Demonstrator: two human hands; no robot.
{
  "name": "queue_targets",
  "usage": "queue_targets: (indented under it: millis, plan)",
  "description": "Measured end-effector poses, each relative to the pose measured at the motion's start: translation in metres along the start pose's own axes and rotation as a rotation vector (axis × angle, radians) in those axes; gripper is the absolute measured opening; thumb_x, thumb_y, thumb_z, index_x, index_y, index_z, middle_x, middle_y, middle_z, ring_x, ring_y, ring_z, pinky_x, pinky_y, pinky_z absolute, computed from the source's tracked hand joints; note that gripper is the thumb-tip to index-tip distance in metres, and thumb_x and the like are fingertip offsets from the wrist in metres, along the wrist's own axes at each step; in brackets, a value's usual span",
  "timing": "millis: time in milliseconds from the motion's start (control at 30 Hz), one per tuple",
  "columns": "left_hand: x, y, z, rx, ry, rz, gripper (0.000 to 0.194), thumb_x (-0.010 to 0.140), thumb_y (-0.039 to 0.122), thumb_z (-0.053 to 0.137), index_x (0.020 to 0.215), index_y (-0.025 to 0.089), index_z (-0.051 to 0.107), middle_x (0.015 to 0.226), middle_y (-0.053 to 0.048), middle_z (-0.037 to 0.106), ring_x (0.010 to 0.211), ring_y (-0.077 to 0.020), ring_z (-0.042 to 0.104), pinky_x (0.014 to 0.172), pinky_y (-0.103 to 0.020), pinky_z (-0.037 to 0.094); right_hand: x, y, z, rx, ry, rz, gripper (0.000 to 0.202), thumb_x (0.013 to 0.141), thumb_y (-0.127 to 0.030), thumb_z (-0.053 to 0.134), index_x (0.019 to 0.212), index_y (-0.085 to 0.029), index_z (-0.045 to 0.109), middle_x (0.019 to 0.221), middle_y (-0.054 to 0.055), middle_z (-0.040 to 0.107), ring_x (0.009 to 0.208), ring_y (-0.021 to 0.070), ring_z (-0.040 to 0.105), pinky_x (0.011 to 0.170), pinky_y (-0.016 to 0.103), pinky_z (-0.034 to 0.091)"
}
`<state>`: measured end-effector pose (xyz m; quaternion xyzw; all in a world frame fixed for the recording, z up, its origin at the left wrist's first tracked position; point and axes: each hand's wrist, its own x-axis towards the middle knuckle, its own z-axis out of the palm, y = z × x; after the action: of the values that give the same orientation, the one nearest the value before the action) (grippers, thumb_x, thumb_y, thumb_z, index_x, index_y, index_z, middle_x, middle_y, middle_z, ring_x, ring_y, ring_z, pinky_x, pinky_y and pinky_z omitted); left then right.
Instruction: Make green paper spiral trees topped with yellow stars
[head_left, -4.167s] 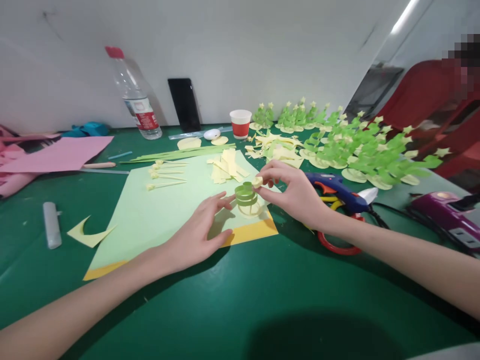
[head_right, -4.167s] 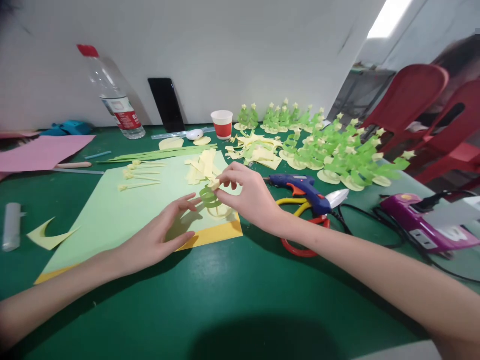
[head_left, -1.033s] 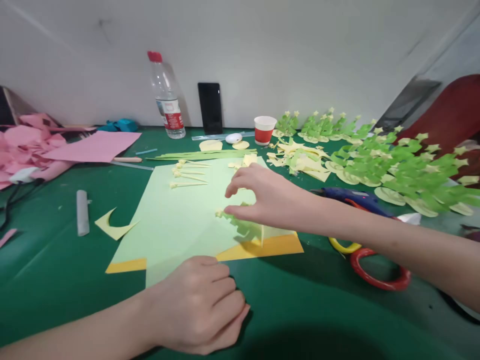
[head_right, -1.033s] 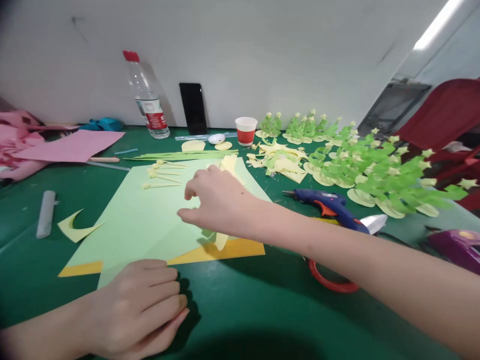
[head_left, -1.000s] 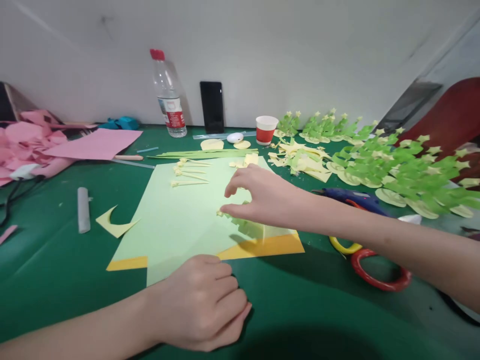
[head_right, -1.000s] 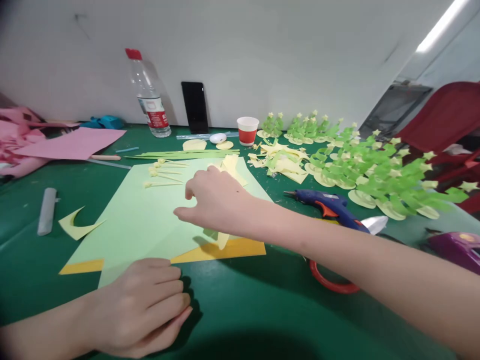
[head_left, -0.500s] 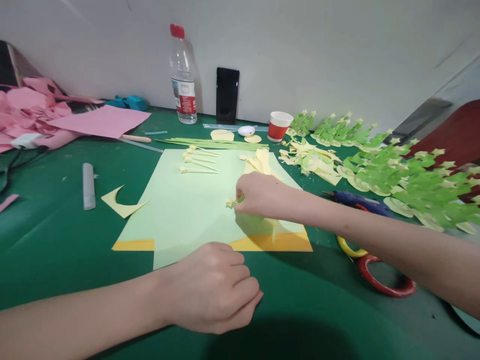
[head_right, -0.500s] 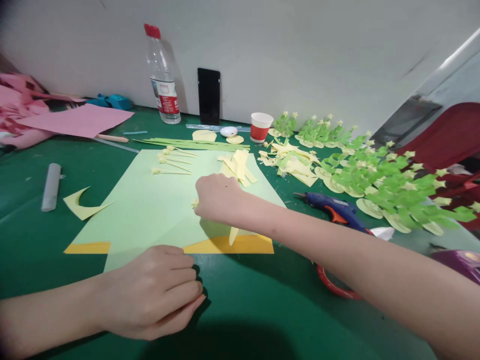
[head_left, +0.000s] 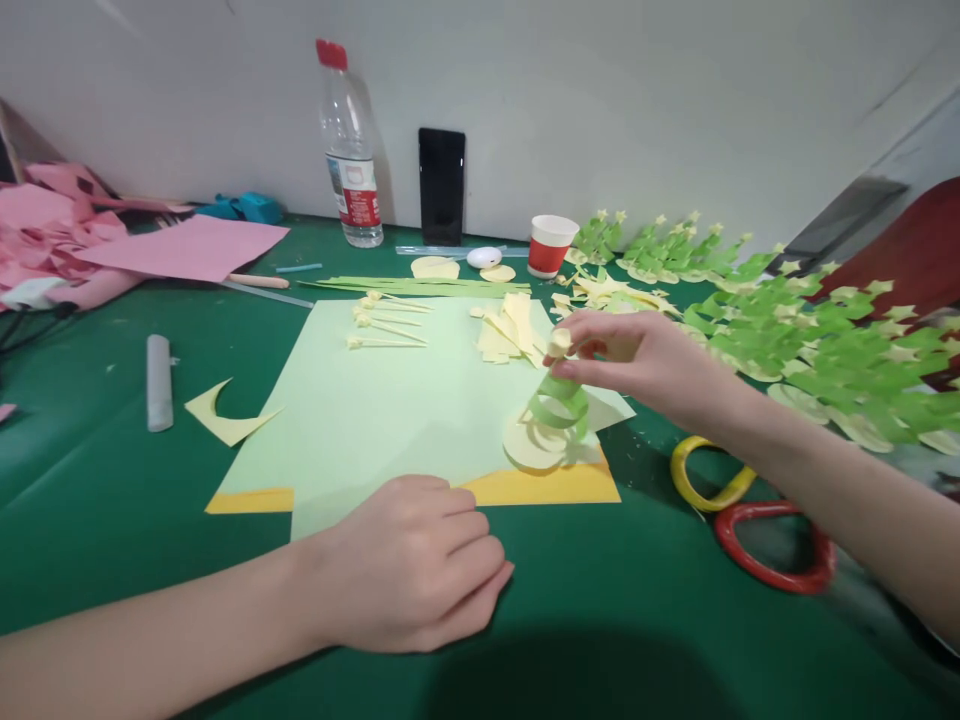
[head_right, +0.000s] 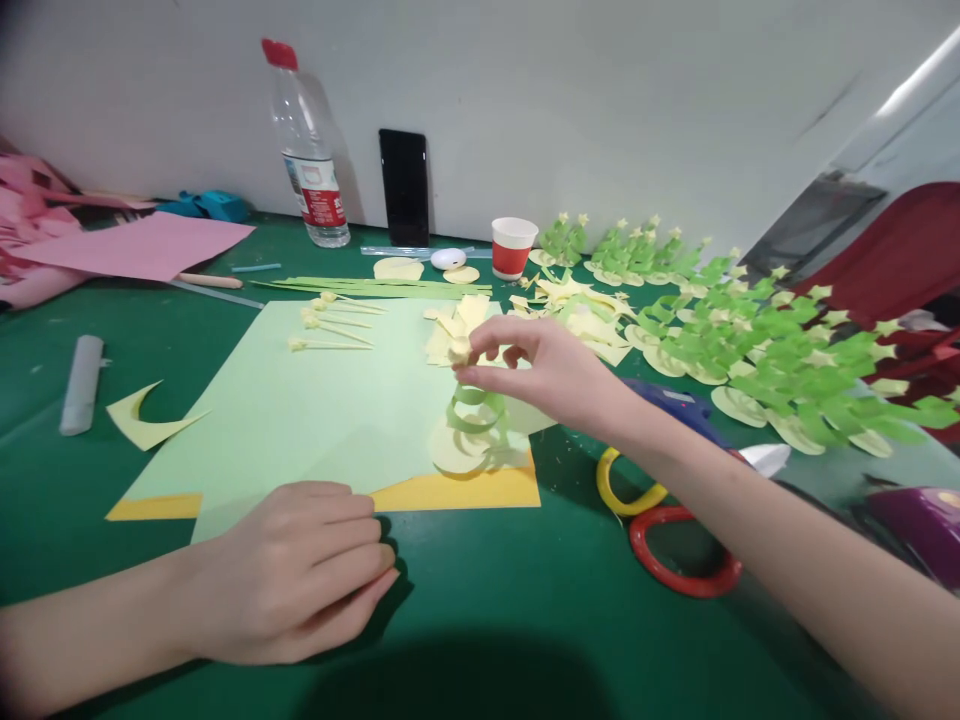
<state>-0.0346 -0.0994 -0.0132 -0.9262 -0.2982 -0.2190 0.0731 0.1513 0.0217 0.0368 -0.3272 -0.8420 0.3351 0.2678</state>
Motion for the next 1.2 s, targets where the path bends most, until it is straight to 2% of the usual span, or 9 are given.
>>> queue_targets:
  millis: [167,400,567,667,833,1033,1200]
  plan:
    - [0.001,-0.009,0.003,0.011,-0.025,-0.100,0.031,0.088,0.017,0.037,0.066,0.015,0.060,0.050,0.003,0.057,0.038,-0.0098,0.043,0.038,-0.025,0.028,-0.010,0.015,0.004,0.036,0.009,-0.049,0.007,0.072,-0.027,0.063,0.067,-0.023,0.064,0.079,0.002,0.059,0.072,0.0140,0.051,0.063,0.028,0.039]
    - [0.008,-0.017,0.006,0.081,-0.161,-0.280,0.030,0.089,0.022,0.034,0.102,0.015,0.060,0.062,0.001,0.060,0.040,-0.0095,0.049,0.037,-0.023,0.028,-0.008,0.009,0.008,0.019,0.018,-0.138,0.008,0.071,-0.027,0.065,0.066,-0.020,0.065,0.079,0.003,0.062,0.076,0.0155,0.052,0.064,0.029,0.040]
    - [0.008,-0.022,0.007,0.034,-0.157,-0.346,0.034,0.089,0.024,0.032,0.099,0.017,0.063,0.062,0.001,0.058,0.044,-0.0097,0.050,0.041,-0.022,0.031,-0.001,0.003,0.010,-0.088,0.031,-0.183,0.009,0.071,-0.023,0.064,0.065,-0.018,0.067,0.075,0.002,0.063,0.068,0.0129,0.054,0.061,0.027,0.040]
    - [0.012,-0.031,0.006,-0.107,-0.114,-0.477,0.033,0.087,0.024,0.035,0.094,0.015,0.065,0.066,-0.001,0.058,0.053,-0.0109,0.053,0.048,-0.022,0.037,0.004,0.000,0.010,-0.132,0.025,-0.186,0.008,0.070,-0.020,0.064,0.064,-0.018,0.067,0.074,0.001,0.064,0.066,0.0118,0.054,0.061,0.027,0.040]
    - [0.028,-0.051,0.005,-0.473,-0.025,-0.720,0.022,0.081,0.029,0.048,0.088,0.018,0.065,0.085,-0.003,0.061,0.071,-0.0146,0.056,0.064,-0.025,0.044,0.009,-0.002,0.009,-0.160,0.011,-0.147,0.007,0.069,-0.019,0.065,0.063,-0.017,0.067,0.074,0.001,0.065,0.064,0.0115,0.055,0.059,0.027,0.040]
    - [0.039,-0.070,0.010,-0.822,0.057,-0.729,0.015,0.076,0.030,0.057,0.083,0.022,0.067,0.100,-0.002,0.064,0.092,-0.0205,0.056,0.084,-0.034,0.042,0.011,-0.004,0.009,-0.140,-0.015,-0.135,0.008,0.069,-0.021,0.065,0.062,-0.017,0.065,0.072,0.001,0.064,0.064,0.0115,0.055,0.057,0.026,0.039]
    - [0.044,-0.072,0.017,-1.110,0.123,-0.766,0.015,0.070,0.028,0.063,0.082,0.021,0.068,0.093,-0.003,0.065,0.090,-0.0220,0.058,0.083,-0.037,0.043,0.010,-0.005,0.010,-0.113,0.016,-0.114,0.005,0.068,-0.018,0.066,0.064,-0.017,0.067,0.070,0.000,0.062,0.064,0.0105,0.055,0.059,0.025,0.040]
